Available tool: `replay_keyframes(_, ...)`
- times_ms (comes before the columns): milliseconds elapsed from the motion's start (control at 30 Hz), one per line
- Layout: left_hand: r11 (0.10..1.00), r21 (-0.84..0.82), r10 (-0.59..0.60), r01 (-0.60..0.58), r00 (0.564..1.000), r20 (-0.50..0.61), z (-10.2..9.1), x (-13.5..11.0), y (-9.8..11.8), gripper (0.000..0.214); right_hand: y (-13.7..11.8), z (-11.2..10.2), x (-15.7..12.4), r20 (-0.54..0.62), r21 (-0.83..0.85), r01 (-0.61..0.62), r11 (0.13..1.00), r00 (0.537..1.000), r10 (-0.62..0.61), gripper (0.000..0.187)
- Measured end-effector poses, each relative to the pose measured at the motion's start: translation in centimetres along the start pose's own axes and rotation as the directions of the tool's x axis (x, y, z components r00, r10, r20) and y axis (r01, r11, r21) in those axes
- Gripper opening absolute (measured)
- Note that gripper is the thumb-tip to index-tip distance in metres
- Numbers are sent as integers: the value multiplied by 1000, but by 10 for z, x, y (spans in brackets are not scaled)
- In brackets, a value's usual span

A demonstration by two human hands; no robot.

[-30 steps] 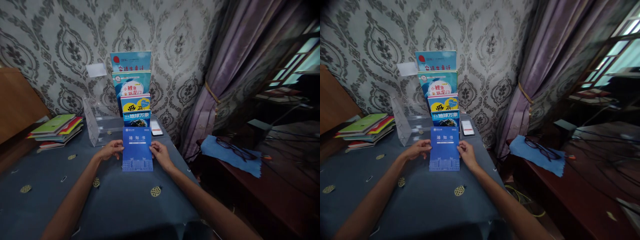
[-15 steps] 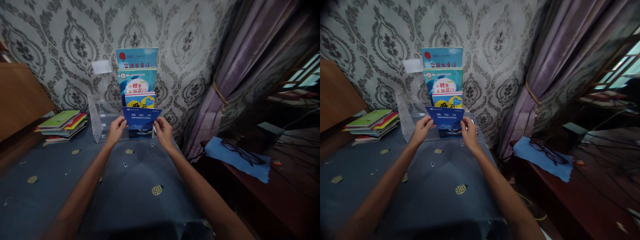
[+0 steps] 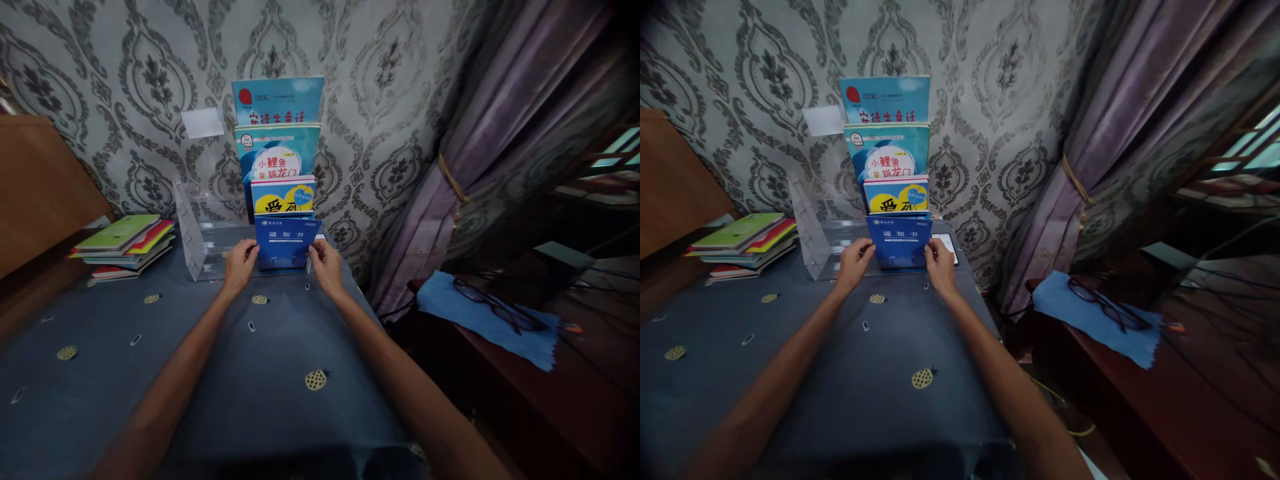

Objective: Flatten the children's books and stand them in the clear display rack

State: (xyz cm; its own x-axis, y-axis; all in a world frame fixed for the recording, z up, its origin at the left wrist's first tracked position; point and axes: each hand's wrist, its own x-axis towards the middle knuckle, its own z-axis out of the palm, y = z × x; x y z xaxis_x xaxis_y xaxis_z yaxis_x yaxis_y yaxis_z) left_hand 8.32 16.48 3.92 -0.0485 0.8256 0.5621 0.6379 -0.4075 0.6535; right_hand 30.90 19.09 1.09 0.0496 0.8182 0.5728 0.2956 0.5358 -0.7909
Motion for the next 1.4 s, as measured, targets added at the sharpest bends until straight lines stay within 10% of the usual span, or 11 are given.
replay_keyframes(1400,937,323,-127,134,991,-44,18,-2,-12,22,21,10,4,-160,-134,-130,982,981,108,25)
